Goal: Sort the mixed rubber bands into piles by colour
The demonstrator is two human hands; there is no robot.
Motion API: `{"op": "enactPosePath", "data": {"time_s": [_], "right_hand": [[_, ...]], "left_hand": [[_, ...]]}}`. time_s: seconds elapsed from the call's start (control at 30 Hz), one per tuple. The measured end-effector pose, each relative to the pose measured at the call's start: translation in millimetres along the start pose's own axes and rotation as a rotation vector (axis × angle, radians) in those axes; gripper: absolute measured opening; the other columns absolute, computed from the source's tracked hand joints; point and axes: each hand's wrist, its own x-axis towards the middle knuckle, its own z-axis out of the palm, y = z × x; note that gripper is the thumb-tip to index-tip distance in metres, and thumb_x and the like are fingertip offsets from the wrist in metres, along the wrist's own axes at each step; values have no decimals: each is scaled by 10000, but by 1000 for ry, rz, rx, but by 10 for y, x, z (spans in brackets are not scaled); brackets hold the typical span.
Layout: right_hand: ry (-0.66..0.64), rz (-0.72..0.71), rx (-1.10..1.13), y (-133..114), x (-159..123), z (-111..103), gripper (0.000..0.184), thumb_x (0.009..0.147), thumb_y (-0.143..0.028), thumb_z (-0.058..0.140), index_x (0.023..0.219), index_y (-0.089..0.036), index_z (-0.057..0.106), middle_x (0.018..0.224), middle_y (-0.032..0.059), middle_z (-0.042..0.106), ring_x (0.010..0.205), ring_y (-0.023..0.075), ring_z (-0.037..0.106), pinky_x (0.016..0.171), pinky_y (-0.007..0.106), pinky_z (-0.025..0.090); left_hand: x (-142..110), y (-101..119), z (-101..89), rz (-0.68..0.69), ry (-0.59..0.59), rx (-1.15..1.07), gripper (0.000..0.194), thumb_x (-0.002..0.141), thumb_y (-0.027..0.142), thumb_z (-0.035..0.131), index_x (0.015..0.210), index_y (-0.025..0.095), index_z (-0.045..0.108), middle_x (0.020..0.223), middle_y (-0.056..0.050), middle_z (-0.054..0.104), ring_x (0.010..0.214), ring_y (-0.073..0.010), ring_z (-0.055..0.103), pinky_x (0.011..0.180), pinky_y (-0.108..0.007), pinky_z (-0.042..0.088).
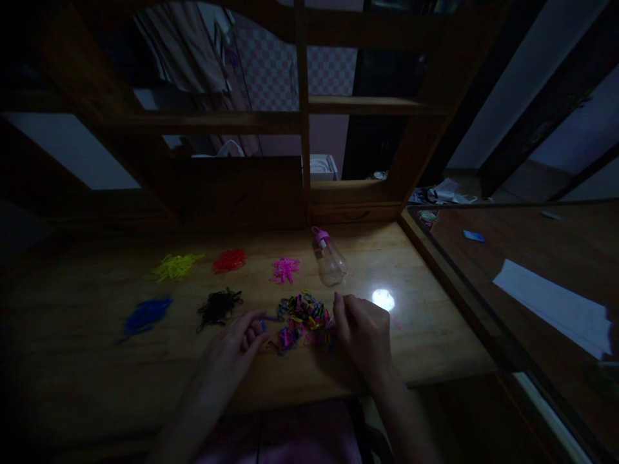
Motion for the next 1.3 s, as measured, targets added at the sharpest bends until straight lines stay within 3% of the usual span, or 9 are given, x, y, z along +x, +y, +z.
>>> {"op": "enactPosePath", "data": {"time_s": [0.2,0.4,0.57,0.77,0.93,1.07,1.3], "right_hand": [[11,16,-3,-12,14,-15,269,924,-249,547,677,-198,640,629,36,666,521,135,582,582,272,416],[21,14,-5,-21,22,-19,282,941,-291,522,706,-206,653,559,17,623,497,136,567,571,263,417],[10,13,-8,-3,13,-19,262,932,-255,550,689,-190,625,610,22,643,508,122,560,577,263,396],[-2,17,2,9,5,-24,221,927,-244,562,735,-180,653,605,17,631,515,125,559,583,267,388],[8,14,9,17,7,-19,223,923,-245,569,723,-187,651,612,8,640,511,119,562,572,262,389],[3,21,0,15,8,-22,205,927,-259,569,764,-190,673,625,12,654,514,122,569,580,265,398],[0,21,-10,10,10,-31,187,926,-255,572,790,-186,681,623,10,651,520,122,569,576,267,392]], "left_hand": [[-5,-90,-39,-34,-5,10,350,830,234,568,1178,226,549,865,-21,648,809,-219,633,751,-356,512],[0,-103,-43,-55,49,67,297,824,339,612,1101,241,569,818,1,623,724,-204,619,668,-325,500],[25,-82,-46,-55,108,101,206,850,314,576,1036,226,577,876,-23,607,674,-178,607,634,-306,500],[58,-205,-103,-17,13,45,144,839,247,522,966,226,586,869,-27,630,690,-180,613,619,-303,503],[52,-220,-177,-7,-49,40,226,781,177,531,998,217,585,799,-13,636,627,-162,593,598,-290,509],[114,-135,-213,91,-100,60,285,786,128,524,1037,222,620,889,-28,655,707,-173,621,696,-319,532],[283,105,-263,252,-105,145,190,863,130,533,989,218,645,1027,-60,641,970,-231,619,891,-385,498]]}}
